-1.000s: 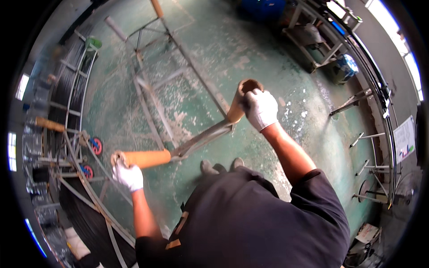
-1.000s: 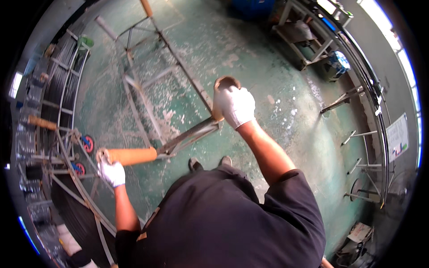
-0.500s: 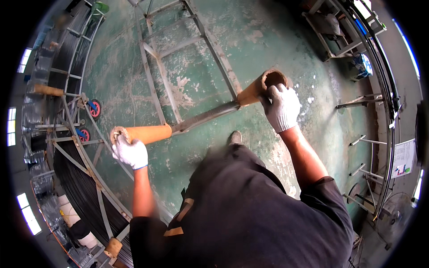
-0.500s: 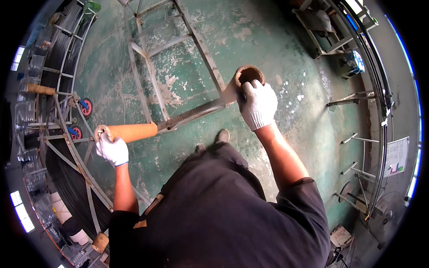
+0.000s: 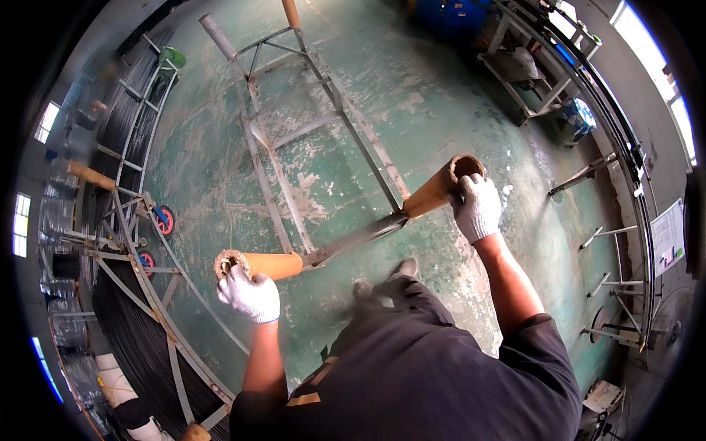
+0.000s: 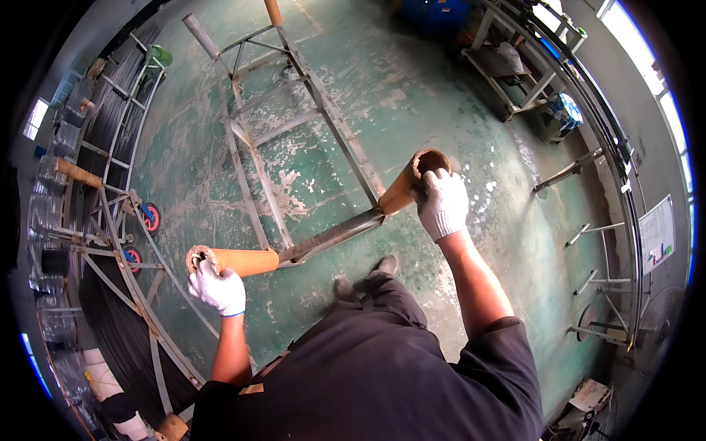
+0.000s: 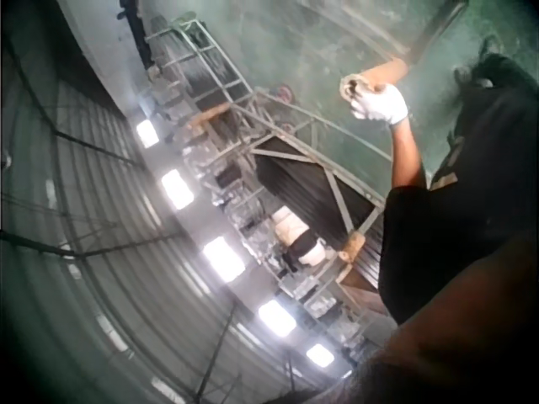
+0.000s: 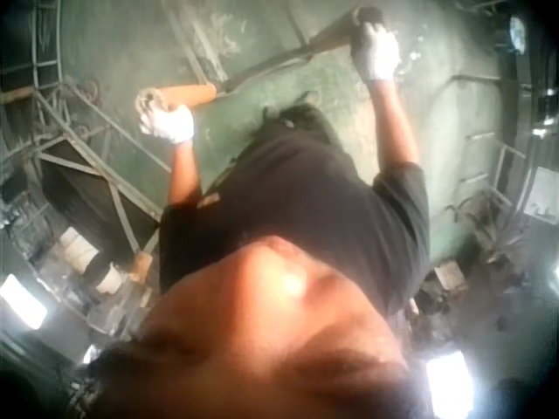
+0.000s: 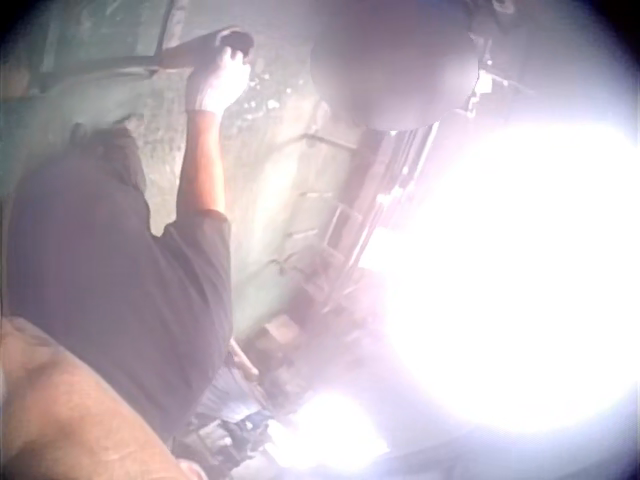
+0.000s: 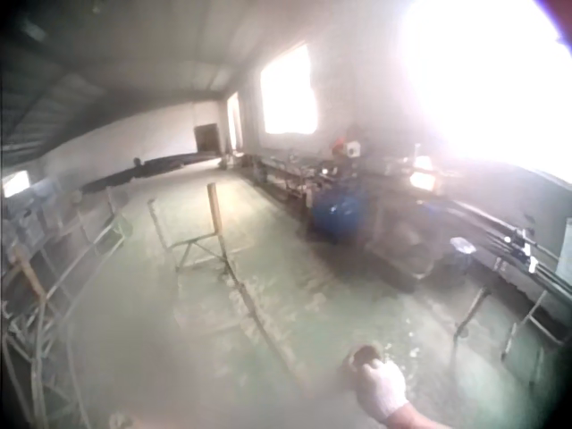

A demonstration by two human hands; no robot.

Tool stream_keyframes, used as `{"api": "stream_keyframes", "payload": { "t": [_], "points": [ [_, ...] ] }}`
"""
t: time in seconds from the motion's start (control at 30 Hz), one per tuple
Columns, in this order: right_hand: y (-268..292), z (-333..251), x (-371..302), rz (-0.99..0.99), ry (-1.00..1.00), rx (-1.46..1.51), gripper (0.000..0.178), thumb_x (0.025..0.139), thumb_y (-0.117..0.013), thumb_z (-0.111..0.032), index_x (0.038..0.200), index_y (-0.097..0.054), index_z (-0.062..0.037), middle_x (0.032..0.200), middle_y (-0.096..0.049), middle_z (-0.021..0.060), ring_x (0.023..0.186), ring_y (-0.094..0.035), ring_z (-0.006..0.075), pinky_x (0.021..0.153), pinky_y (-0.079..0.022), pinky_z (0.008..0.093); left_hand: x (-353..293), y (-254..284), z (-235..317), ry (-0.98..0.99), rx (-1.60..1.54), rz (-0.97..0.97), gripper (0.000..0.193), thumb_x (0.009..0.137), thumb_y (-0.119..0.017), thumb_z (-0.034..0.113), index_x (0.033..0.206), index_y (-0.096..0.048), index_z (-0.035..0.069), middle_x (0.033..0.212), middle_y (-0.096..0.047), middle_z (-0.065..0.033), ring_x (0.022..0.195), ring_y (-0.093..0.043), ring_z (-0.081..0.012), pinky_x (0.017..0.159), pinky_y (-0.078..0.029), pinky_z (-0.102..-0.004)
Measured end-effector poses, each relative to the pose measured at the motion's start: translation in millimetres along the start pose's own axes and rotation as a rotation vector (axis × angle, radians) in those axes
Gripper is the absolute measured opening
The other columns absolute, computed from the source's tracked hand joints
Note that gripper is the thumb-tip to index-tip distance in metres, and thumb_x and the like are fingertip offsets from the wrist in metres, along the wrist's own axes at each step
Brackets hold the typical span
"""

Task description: The person feeds long metal rods into a bending machine, bends them, and stacks the finished pieces. They then move the stack to a rack and later retrieve a bundle of rods from a rack.

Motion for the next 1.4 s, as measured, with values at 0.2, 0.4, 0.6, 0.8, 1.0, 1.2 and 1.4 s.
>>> {"api": "stream_keyframes", "payload": {
  "t": [0.2, 0.4, 0.6, 0.8, 1.0, 1.2, 1.4],
  "points": [
    [22, 12, -18, 0.035, 0.028, -0.016, 0.02, 0.085, -0.079, -0.023, 0.096, -0.068, -0.0099, 0.095, -0.068, 0.0143, 0.09, -0.067, 0.0392, 0.078, -0.055, 0.0507, -14, 3, -2, -0.039, -0.053, -0.027, 0.043, 0.073, -0.071, 0.01, 0.116, -0.071, 0.004, 0.118, -0.071, -0.0221, 0.118, -0.062, -0.0436, 0.111, -0.043, -0.0575],
    [23, 22, -27, -0.035, 0.079, 0.007, 0.015, 0.088, -0.071, -0.021, 0.098, -0.07, -0.01, 0.097, -0.069, 0.0133, 0.09, -0.069, 0.0369, 0.077, -0.056, 0.0489, -34, 14, -26, 0.186, -0.252, -0.059, 0.039, 0.075, -0.069, 0.005, 0.114, -0.07, 0.0, 0.114, -0.07, -0.0232, 0.114, -0.063, -0.0441, 0.104, -0.048, -0.0582],
    [30, 33, -37, -0.058, 0.065, 0.146, 0.022, 0.092, -0.073, -0.024, 0.107, -0.07, -0.0097, 0.104, -0.068, 0.0141, 0.093, -0.07, 0.0372, 0.079, -0.058, 0.0502, -31, 62, 23, 0.009, -0.245, 0.178, 0.039, 0.082, -0.068, 0.003, 0.121, -0.068, -0.001, 0.116, -0.069, -0.0214, 0.117, -0.062, -0.0431, 0.106, -0.048, -0.0534],
    [31, 34, -38, -0.066, 0.074, 0.211, 0.026, 0.091, -0.074, -0.025, 0.112, -0.069, -0.011, 0.106, -0.068, 0.0145, 0.093, -0.07, 0.0377, 0.079, -0.058, 0.0511, -51, 35, 97, 0.117, -0.866, -0.055, 0.035, 0.082, -0.063, -0.009, 0.115, -0.067, 0.001, 0.11, -0.067, -0.0147, 0.108, -0.065, -0.0286, 0.1, -0.052, -0.0404],
    [28, 44, -37, -0.038, 0.002, 0.163, 0.017, 0.092, -0.072, -0.022, 0.105, -0.066, -0.0123, 0.101, -0.069, 0.0144, 0.093, -0.071, 0.0375, 0.079, -0.058, 0.051, -85, -26, 186, -0.125, -0.912, -0.298, 0.028, 0.08, -0.064, -0.009, 0.103, -0.072, 0.004, 0.095, -0.068, -0.0086, 0.093, -0.069, -0.0256, 0.088, -0.056, -0.0384],
    [30, 19, -42, 0.022, 0.026, 0.116, 0.018, 0.091, -0.069, -0.02, 0.105, -0.067, -0.0106, 0.099, -0.069, 0.0159, 0.09, -0.07, 0.0377, 0.075, -0.058, 0.0501, -86, -22, 215, -0.334, -0.963, -0.426, 0.02, 0.083, -0.065, -0.005, 0.099, -0.072, 0.005, 0.092, -0.071, -0.0087, 0.091, -0.072, -0.0222, 0.086, -0.057, -0.035],
    [82, 23, -93, 0.272, -0.139, 0.18, 0.054, 0.082, -0.083, -0.011, 0.132, -0.064, -0.0095, 0.132, -0.069, 0.0163, 0.115, -0.068, 0.0388, 0.098, -0.056, 0.048, -126, -53, 265, -0.582, -0.877, -0.844, 0.02, 0.089, -0.065, 0.006, 0.106, -0.075, 0.006, 0.096, -0.077, -0.0186, 0.093, -0.076, -0.0348, 0.085, -0.06, -0.042]
  ]
}}
Point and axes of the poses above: each hand's wrist, its own x-axis towards the middle knuckle, its own y-axis out of the back of the hand, z = x × y, the point moved 8 cm from there along x, towards the middle knuckle
